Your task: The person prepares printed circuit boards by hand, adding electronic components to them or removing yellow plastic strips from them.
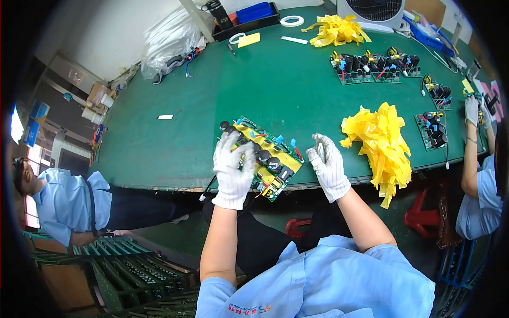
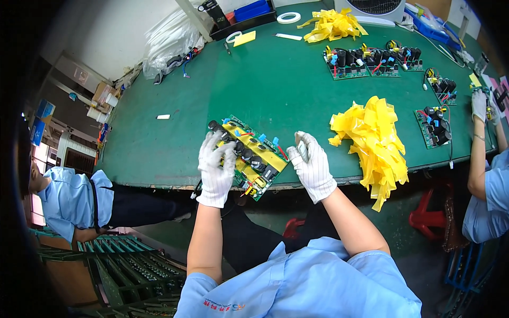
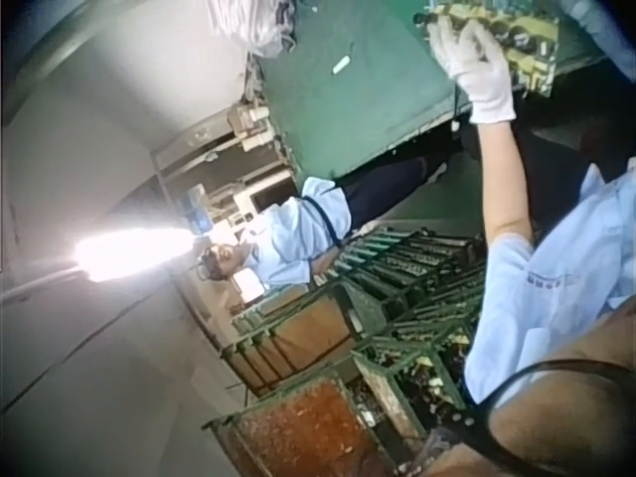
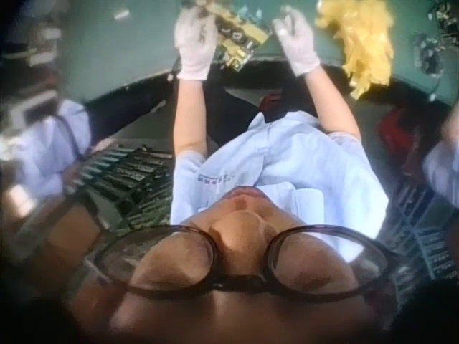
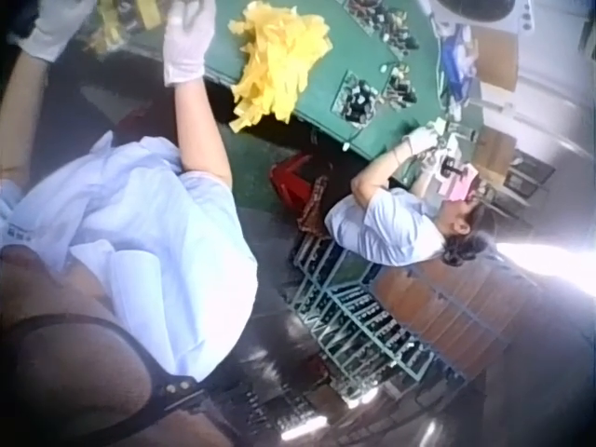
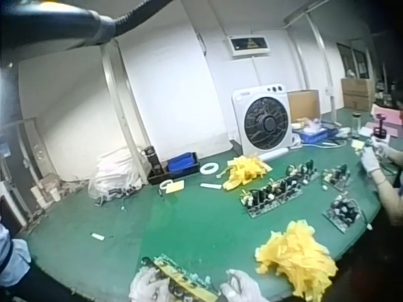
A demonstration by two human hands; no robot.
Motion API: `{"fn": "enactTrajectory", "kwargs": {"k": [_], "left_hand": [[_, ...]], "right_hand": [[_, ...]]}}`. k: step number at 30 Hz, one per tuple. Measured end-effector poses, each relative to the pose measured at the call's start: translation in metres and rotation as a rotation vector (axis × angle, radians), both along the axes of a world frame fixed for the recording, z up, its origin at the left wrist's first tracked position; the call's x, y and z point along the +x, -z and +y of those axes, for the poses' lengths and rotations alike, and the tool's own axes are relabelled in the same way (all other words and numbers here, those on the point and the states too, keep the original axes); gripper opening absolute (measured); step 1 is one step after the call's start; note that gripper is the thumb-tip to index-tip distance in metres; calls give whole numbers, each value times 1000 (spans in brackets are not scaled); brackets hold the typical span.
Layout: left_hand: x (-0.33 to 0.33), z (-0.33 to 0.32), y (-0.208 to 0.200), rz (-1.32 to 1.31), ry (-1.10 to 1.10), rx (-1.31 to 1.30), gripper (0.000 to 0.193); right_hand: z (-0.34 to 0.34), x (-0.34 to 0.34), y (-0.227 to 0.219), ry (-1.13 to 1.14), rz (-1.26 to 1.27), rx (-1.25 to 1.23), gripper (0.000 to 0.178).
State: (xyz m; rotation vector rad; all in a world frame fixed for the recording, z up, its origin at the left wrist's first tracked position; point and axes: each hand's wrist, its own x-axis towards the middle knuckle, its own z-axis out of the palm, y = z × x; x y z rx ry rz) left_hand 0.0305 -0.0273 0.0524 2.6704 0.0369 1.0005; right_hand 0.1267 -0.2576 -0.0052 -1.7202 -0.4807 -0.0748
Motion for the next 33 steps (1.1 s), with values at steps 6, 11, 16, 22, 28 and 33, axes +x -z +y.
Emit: {"fn": "enactTrajectory", "kwargs": {"k": [6, 11, 16, 22, 28, 33], "left_hand": [[40, -29, -35, 131, 239, 74, 21], [75, -46, -24, 385, 401, -13, 33], [79, -46, -18, 450, 468, -28, 21], [116, -52, -4, 646, 394, 253, 47], [119, -40, -15, 661, 380, 87, 51], [110, -49, -28, 918, 336, -113, 52]], "right_hand": [[3, -3, -18, 1, -14, -33, 49], [-1, -8, -18, -48, 33, 53, 48], [11, -14, -6, -10, -91, 42, 42], [-3, -10, -4, 92, -241, 88, 38], [15, -6, -10, -43, 26, 144, 36], [3, -19, -19, -117, 192, 196, 43]]}}
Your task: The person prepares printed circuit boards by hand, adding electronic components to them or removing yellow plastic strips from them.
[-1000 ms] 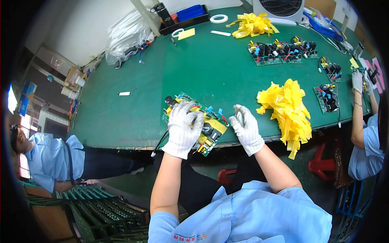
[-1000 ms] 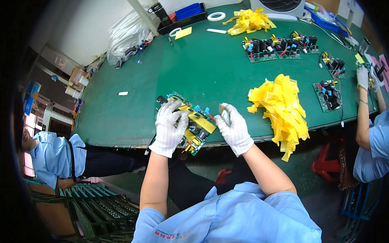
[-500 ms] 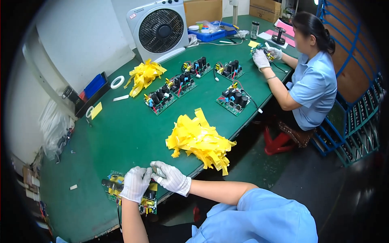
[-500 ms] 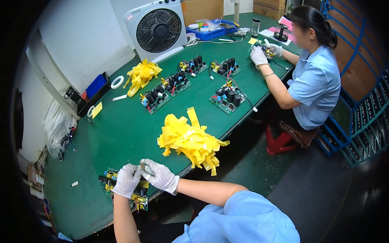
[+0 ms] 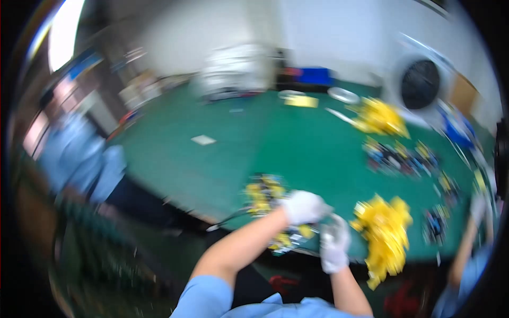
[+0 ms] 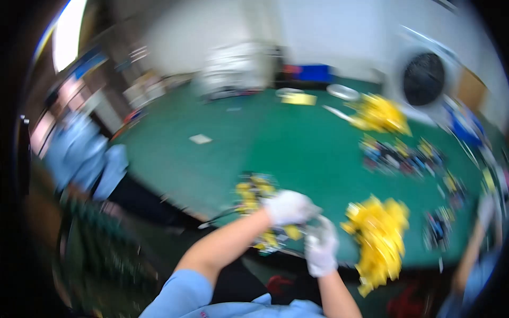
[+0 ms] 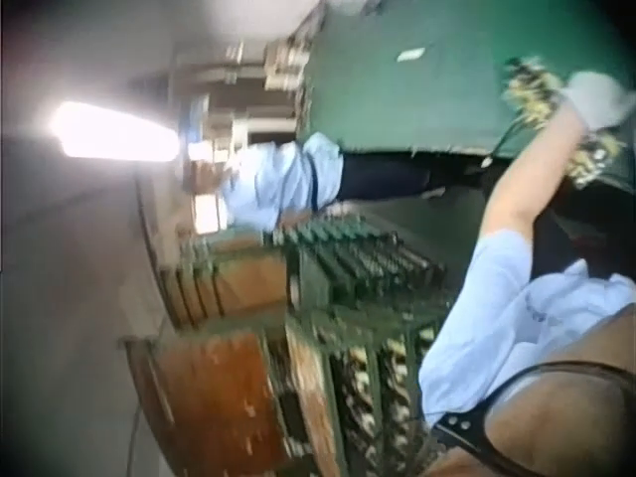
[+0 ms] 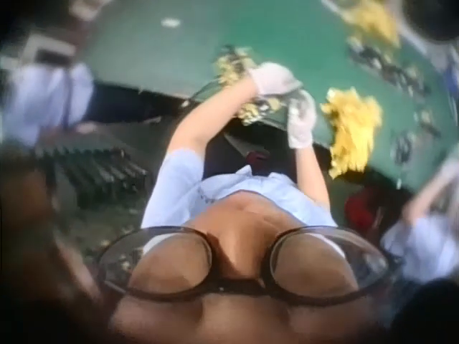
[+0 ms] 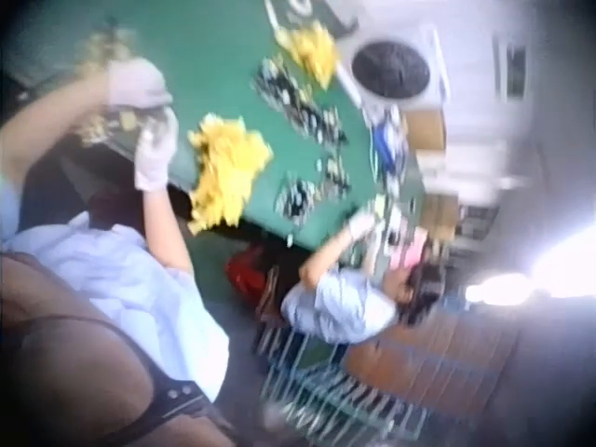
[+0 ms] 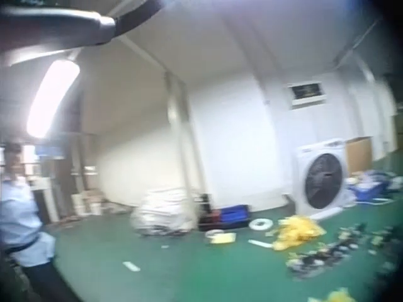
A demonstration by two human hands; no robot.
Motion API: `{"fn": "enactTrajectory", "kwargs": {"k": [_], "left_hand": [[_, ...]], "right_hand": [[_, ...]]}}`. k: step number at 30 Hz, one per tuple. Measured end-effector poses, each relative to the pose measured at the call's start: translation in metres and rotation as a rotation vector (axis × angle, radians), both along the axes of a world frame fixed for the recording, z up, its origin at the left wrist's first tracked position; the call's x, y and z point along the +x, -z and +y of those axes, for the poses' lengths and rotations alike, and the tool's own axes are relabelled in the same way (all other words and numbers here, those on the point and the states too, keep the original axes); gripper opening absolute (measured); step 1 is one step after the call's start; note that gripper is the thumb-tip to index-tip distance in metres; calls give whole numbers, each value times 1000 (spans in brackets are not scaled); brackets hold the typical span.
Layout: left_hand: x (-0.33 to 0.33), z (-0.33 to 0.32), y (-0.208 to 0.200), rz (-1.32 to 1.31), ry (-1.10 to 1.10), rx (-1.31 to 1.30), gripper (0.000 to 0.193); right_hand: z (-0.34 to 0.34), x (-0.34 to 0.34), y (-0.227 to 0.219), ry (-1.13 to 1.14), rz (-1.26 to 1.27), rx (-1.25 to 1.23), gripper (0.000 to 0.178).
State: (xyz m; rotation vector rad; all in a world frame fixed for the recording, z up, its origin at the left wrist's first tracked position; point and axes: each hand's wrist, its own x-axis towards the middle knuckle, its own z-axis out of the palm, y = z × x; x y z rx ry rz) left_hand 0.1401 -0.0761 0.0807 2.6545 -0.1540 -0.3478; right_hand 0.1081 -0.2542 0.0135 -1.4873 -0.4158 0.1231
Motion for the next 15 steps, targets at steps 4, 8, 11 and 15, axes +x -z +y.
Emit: {"fn": "enactTrajectory", "kwargs": {"k": [4, 8, 11, 15], "left_hand": [[3, -15, 6, -221, 63, 81, 51], [-11, -3, 27, -302, -28, 157, 54], [-8, -4, 28, -320, -36, 132, 53], [2, -2, 33, -369, -38, 94, 51]], "right_hand": [[-13, 10, 32, 125, -95, 14, 37], [-6, 11, 41, 41, -127, -146, 38], [0, 11, 34, 70, -164, -210, 38], [-3, 20, 34, 54, -203, -304, 38]]}}
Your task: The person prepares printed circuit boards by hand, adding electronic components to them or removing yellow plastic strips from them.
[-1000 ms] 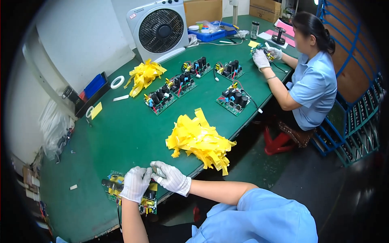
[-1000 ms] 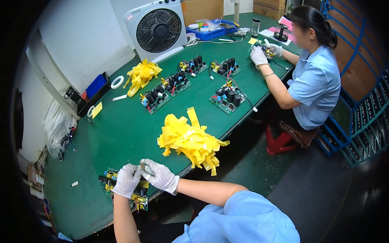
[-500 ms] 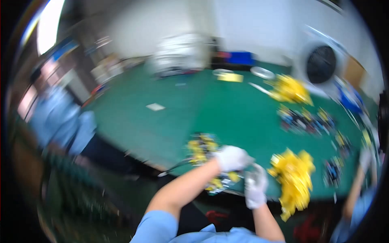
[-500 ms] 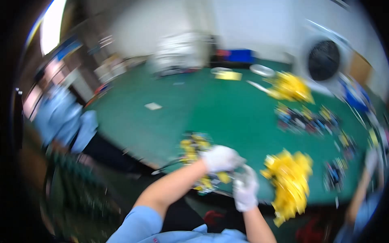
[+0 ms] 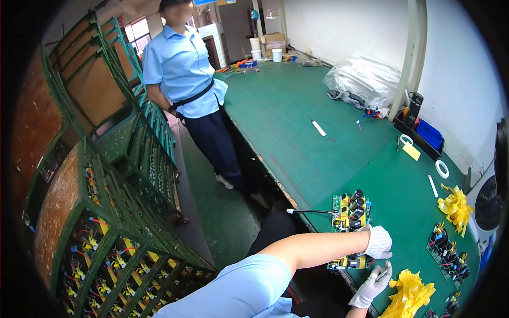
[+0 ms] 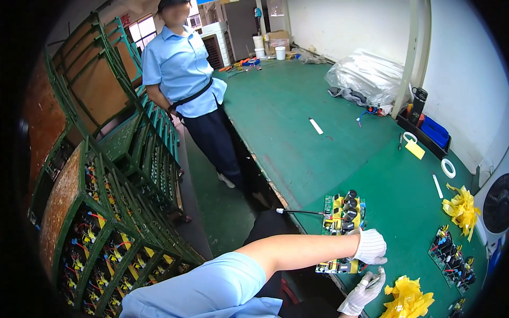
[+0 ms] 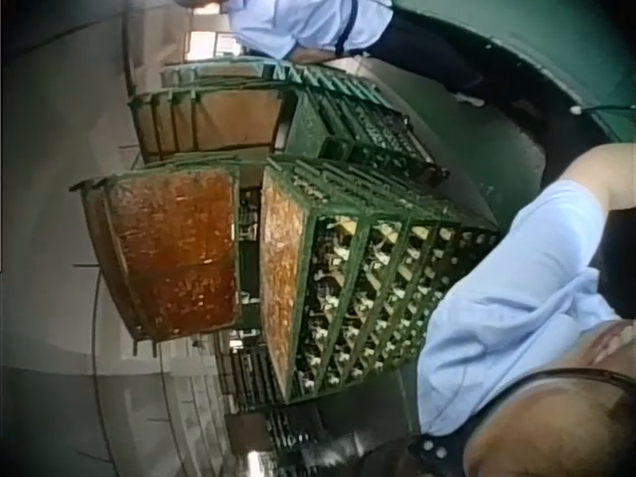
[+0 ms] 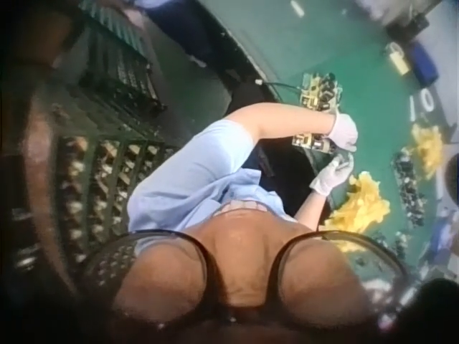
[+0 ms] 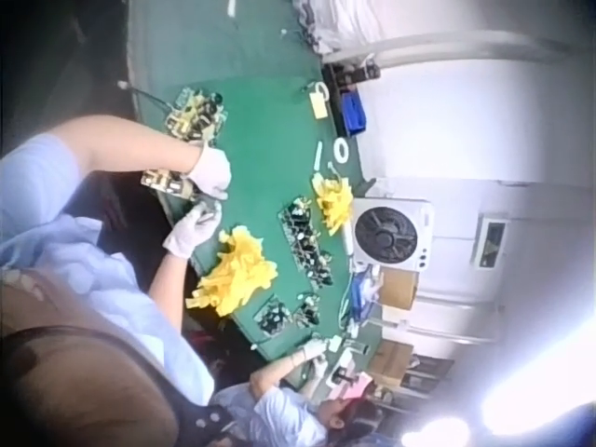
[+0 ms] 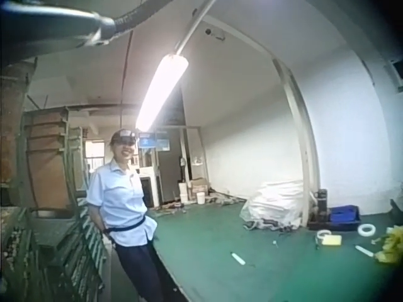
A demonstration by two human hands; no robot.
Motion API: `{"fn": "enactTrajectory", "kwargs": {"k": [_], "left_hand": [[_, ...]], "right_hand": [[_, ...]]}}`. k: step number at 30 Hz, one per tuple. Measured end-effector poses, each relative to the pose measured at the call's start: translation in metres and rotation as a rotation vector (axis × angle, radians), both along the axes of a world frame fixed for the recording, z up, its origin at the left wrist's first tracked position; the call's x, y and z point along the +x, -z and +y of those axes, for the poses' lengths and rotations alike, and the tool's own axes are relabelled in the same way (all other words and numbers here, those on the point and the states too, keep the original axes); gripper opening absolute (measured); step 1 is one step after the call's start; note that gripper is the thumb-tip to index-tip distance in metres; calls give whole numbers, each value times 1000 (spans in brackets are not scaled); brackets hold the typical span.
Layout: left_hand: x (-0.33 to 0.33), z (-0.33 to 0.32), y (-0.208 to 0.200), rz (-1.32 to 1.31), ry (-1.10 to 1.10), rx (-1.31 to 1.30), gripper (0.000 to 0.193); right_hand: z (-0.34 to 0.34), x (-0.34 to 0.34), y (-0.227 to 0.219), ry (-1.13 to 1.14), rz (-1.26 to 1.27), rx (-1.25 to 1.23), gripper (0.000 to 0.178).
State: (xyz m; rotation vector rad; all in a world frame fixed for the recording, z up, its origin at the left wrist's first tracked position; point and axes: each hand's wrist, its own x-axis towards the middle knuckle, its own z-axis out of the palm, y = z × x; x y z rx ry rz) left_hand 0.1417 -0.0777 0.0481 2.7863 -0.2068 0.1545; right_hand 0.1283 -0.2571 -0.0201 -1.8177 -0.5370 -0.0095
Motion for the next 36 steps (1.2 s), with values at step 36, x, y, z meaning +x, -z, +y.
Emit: {"fn": "enactTrajectory", "kwargs": {"k": [36], "left_hand": [[-7, 2, 3, -56, 9, -42, 49]], "right_hand": [[16, -31, -45, 26, 54, 61, 32]]}}
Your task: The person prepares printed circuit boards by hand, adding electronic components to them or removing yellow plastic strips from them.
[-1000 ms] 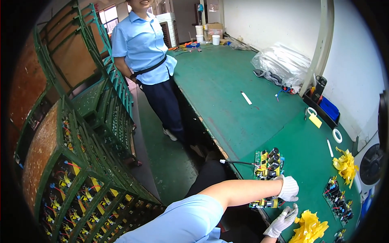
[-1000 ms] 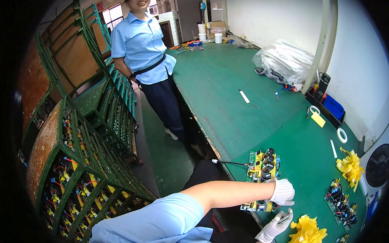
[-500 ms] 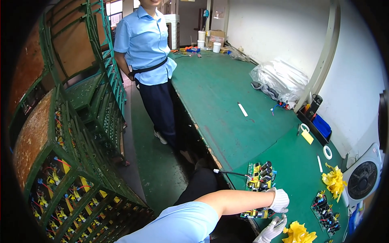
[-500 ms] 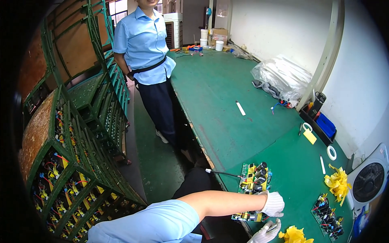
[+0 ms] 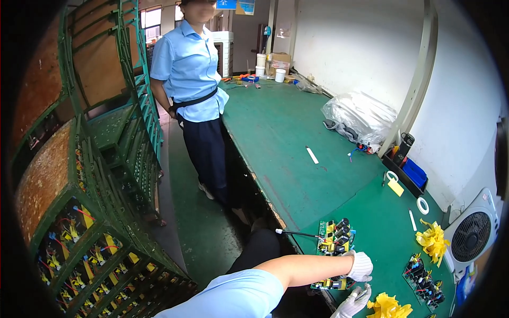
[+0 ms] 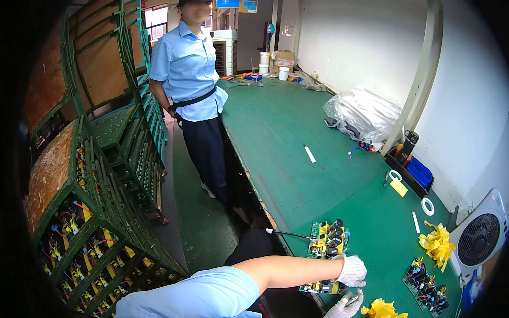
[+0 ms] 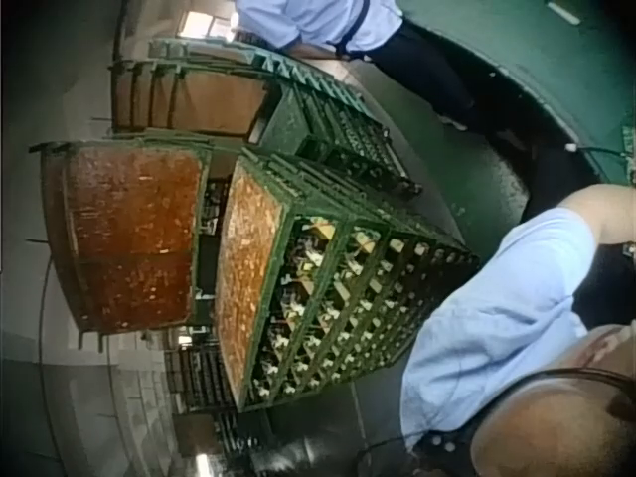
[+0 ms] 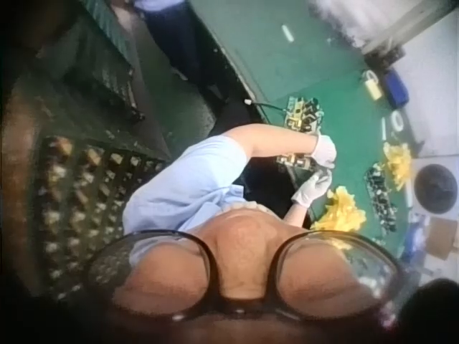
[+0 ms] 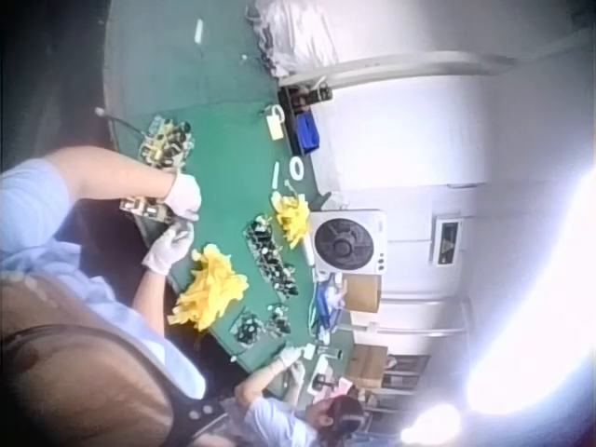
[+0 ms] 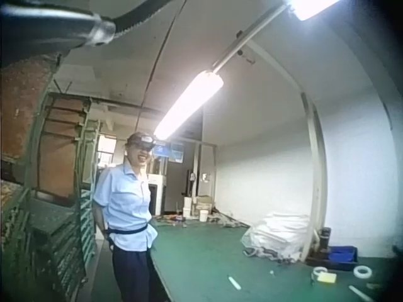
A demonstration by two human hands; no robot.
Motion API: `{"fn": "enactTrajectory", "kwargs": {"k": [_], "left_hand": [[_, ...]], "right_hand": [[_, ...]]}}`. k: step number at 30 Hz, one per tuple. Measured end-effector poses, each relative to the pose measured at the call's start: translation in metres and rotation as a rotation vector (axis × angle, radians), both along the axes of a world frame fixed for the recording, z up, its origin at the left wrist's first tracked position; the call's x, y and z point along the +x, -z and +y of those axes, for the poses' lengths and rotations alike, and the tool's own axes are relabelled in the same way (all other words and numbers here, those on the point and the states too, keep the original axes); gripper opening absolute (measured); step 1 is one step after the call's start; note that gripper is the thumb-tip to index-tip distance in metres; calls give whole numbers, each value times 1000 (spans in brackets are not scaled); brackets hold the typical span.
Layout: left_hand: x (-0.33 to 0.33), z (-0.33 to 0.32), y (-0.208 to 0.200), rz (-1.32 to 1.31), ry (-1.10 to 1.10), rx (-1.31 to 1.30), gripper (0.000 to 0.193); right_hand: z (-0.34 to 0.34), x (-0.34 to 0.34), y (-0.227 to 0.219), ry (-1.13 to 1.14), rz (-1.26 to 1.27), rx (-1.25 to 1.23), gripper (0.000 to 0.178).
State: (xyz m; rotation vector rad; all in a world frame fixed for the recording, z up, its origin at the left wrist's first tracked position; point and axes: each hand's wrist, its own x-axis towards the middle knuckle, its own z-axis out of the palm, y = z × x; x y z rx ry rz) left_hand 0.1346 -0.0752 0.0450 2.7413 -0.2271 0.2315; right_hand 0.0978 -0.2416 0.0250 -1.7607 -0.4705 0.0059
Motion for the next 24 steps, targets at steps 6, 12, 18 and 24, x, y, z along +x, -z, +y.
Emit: {"fn": "enactTrajectory", "kwargs": {"k": [6, 12, 18, 24], "left_hand": [[4, -3, -2, 10, 7, 25, 49], [-3, 18, -15, -183, -5, -215, 58], [-58, 43, -27, -140, 72, -8, 57], [-67, 29, 4, -367, 111, 141, 50]], "right_hand": [[-2, 2, 3, 8, -4, 17, 33], [-4, 7, 10, 5, -77, -49, 33], [-8, 7, 7, -5, -22, -54, 37], [-7, 39, 64, 2, -139, 55, 36]]}}
